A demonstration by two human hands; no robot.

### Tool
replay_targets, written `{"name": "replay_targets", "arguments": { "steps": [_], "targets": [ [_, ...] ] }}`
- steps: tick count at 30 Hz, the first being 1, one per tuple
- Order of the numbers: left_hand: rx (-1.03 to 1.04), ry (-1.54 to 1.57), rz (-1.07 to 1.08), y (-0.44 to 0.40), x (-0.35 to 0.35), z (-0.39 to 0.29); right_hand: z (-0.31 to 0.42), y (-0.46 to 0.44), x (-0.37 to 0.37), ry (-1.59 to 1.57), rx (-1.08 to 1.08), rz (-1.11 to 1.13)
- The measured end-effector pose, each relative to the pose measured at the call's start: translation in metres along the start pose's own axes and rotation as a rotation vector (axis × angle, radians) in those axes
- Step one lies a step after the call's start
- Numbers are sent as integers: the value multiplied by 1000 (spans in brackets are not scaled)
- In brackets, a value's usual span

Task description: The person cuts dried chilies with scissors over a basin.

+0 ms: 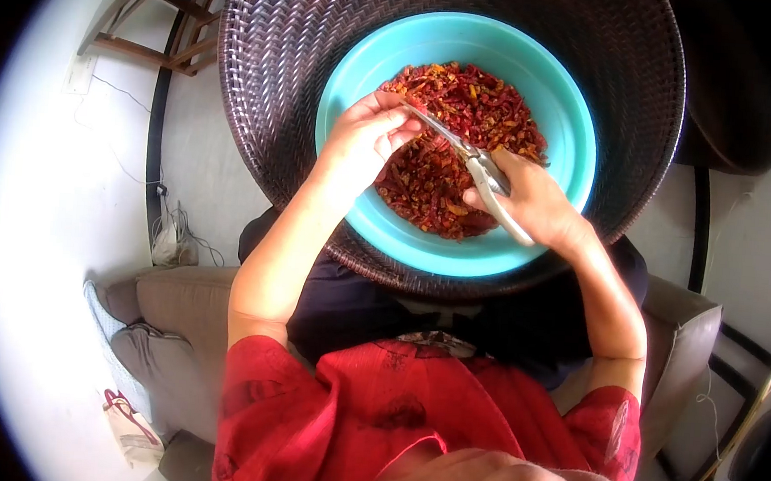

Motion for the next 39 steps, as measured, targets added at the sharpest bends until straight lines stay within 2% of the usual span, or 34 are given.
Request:
{"name": "replay_targets", "arguments": {
  "steps": [6, 15, 21, 31, 33, 39],
  "targets": [
    [-25, -116, -135, 8, 7, -7, 3, 3, -5, -48, 6, -65],
    [-67, -184, -178, 7, 0, -6, 0, 5, -5, -61, 13, -119],
    [-66, -93, -99, 4, 1, -5, 2, 7, -7, -102, 26, -112],
    [-11, -11, -135, 5, -5, -10, -6, 7, -7, -92, 18, -111],
    [-14, 21, -113, 4, -6, -10, -3, 7, -10, 21, 12, -81],
    [-47, 20, -26, 1, 0, 1, -1, 4, -4, -47, 15, -6]
  ]
}}
Point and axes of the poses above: each hand's wrist, its own y-axis away from the middle knuckle, its own x-axis out of the palm, z = x × y, the point moved 8 cm from there along -y, towards the middle knuckle, and after that the axes turned 12 degrees about -x, right-handed, at the moved point
